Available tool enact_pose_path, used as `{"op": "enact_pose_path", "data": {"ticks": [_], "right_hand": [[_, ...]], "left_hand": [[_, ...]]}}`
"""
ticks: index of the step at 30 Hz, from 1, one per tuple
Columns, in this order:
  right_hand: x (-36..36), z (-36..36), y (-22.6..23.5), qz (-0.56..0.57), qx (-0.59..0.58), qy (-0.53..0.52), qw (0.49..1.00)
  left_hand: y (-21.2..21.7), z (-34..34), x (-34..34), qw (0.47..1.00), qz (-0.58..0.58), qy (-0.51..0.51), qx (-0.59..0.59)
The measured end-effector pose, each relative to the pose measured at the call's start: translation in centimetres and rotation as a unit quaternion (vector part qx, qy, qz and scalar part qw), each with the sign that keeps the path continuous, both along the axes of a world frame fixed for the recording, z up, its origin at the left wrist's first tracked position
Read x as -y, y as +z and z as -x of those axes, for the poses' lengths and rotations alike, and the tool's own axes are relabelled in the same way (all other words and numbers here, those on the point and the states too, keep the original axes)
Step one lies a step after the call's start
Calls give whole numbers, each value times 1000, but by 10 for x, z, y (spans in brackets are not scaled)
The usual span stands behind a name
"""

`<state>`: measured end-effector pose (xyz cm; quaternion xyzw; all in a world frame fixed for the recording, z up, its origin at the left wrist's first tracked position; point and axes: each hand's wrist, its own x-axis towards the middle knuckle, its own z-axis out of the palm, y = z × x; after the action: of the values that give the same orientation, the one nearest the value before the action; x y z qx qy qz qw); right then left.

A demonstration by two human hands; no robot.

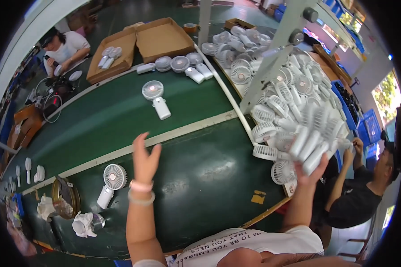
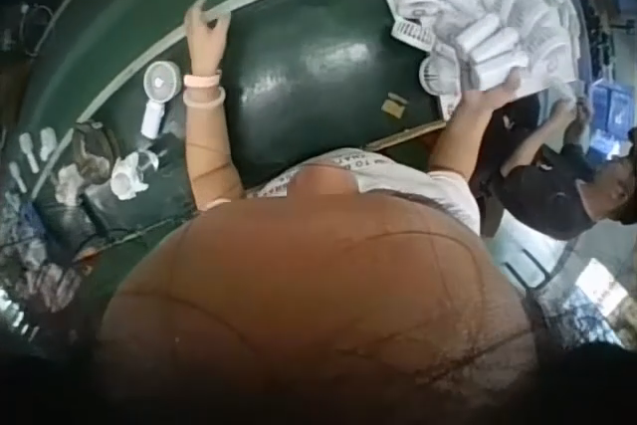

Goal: The person groups small portable fans by hand on an electronics assembly line.

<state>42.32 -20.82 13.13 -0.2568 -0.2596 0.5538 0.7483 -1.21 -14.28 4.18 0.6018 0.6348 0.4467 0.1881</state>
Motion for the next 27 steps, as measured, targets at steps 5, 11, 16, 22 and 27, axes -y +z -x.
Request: {"op": "enact_pose_path", "data": {"ticks": [5, 11, 16, 22, 27], "right_hand": [[-42, -166, -49, 222, 90, -224, 945], [-51, -205, -71, 398, 198, -177, 878], [-53, -139, -4, 390, 761, -213, 472], [-114, 160, 68, -135, 832, 131, 522], [-300, 230, -34, -48, 915, 22, 399]], "left_hand": [[-17, -67, -106, 974, 99, 45, -200], [-54, -43, -151, 952, 115, 102, -266], [-75, -1, -132, 994, -7, 69, 82], [-32, -15, -18, 635, 146, -136, 746], [-42, -31, 5, 621, 115, -171, 756]]}}
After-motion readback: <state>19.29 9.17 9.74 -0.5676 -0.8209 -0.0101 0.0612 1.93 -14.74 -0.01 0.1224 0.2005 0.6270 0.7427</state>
